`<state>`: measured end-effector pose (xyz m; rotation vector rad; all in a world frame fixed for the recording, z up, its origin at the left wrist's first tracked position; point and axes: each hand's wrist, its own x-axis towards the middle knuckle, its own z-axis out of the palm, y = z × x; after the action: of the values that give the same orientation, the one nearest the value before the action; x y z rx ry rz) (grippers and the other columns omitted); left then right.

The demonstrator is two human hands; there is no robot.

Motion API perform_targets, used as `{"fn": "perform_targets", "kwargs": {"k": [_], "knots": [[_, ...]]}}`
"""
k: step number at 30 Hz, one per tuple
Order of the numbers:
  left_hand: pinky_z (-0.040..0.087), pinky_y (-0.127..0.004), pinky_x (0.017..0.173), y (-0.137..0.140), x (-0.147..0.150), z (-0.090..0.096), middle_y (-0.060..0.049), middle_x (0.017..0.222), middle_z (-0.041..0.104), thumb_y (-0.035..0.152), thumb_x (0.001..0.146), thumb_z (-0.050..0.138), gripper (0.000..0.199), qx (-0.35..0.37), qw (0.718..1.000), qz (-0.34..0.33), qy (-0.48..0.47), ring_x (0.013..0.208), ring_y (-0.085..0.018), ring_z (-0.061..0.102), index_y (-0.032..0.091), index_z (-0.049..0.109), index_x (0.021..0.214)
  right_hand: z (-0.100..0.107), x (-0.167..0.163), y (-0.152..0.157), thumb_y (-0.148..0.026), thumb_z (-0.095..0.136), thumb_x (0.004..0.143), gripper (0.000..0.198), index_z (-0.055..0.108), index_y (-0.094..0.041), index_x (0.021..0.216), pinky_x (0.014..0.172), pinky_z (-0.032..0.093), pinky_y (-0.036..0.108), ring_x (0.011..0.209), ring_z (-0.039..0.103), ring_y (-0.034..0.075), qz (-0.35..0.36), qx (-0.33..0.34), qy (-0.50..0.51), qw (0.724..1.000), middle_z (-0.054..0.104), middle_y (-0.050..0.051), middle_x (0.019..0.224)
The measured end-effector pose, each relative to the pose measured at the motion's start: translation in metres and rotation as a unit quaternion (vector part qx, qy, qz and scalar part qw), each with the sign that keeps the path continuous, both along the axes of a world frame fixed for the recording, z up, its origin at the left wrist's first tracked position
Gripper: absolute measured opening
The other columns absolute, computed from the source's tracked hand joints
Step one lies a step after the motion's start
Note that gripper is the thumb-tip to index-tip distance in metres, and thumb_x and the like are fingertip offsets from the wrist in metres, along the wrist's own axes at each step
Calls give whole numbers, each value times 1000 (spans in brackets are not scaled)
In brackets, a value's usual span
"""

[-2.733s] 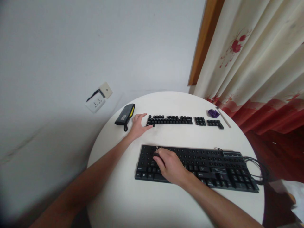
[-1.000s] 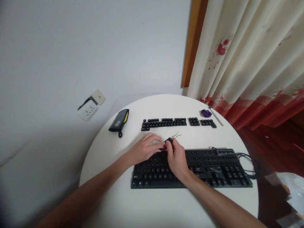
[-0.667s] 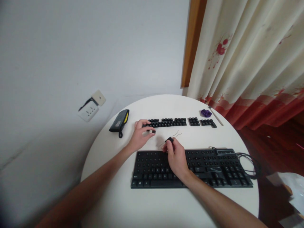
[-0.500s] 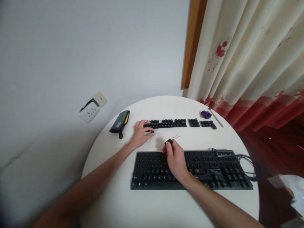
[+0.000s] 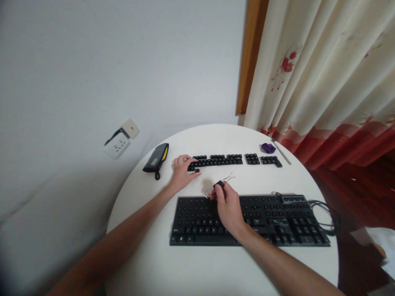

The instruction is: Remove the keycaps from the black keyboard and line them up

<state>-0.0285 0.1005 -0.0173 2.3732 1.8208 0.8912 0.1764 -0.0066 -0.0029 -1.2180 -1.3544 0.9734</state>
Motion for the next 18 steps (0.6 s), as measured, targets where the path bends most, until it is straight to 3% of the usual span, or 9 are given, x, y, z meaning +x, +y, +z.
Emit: {"fn": "perform_targets", "kwargs": {"k": [8,18], "knots": [[35,-43,96,2,0,-1,-6,127,46,35,68,83,58,-17,999,38,-10,117,-30,40,31,58,120,-1,-1,0,-42,44,99,36,63,-18,81,66,47,30,66,62,19,3,-1,8,1000,68,5,72],[35,-41,96,4,-3,-4,-6,127,45,34,68,82,60,-23,999,38,-24,117,-29,40,31,56,123,3,-1,-1,-42,45,98,36,64,-18,80,67,47,29,66,62,19,2,5,3,1000,68,5,72]]}}
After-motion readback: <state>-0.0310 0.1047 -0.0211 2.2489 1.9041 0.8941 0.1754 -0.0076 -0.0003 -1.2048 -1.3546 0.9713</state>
